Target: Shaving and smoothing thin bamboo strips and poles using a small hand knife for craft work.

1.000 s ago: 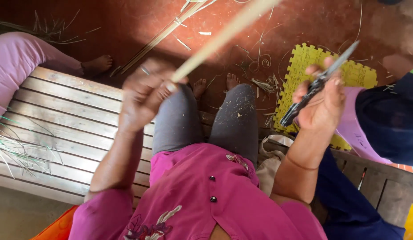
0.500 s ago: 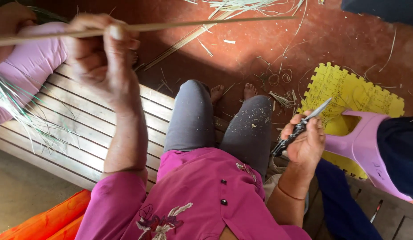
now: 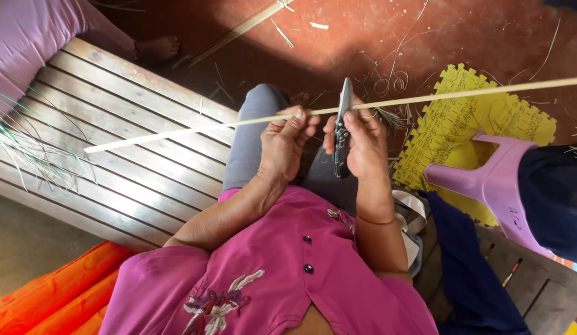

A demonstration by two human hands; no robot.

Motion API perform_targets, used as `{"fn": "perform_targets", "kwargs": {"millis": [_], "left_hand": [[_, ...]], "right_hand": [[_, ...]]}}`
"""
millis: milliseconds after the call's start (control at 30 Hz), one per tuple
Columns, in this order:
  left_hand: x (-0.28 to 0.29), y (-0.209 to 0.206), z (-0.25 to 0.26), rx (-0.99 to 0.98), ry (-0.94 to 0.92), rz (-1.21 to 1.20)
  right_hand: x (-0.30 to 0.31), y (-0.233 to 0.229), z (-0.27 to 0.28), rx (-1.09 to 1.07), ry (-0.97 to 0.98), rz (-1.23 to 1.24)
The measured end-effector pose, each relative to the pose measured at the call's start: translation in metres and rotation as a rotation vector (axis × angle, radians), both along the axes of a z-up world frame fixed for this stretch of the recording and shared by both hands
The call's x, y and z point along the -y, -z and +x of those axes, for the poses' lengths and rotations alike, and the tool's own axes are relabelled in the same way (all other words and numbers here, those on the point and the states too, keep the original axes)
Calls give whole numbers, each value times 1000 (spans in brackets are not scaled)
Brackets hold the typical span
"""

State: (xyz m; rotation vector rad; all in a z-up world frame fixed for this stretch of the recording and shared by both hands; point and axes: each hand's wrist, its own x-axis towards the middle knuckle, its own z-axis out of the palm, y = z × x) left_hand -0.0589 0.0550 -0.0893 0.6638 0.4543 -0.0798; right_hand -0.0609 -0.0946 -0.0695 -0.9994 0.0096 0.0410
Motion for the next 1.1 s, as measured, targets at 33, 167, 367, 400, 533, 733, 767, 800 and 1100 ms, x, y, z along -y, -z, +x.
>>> {"fn": "perform_targets", "kwargs": {"millis": [33, 167, 367, 400, 533, 733, 767, 800, 1100], "left_hand": [[-2, -3, -5, -7, -3, -3], [-24, -29, -26, 22, 621, 89], [-51, -48, -2, 568, 672, 787], [-54, -43, 9, 732, 544, 1126], [-50, 7, 11, 581, 827, 958], [-45, 43, -5, 202, 1148, 528], [-44, 44, -4, 230, 1135, 583], [-44, 45, -5, 255, 1121, 638], [41, 154, 6, 361, 1116, 802]], "right_hand": [[4, 4, 0, -7, -3, -3], [31, 15, 0, -86, 66, -41], [56, 7, -10, -123, 134, -149], [60, 7, -11, -114, 128, -159], [73, 3, -11, -98, 185, -168], [124, 9, -12, -141, 251, -189], [131, 10, -10, -173, 223, -249], [137, 12, -11, -207, 192, -305], [134, 108, -48, -623, 144, -694]]}}
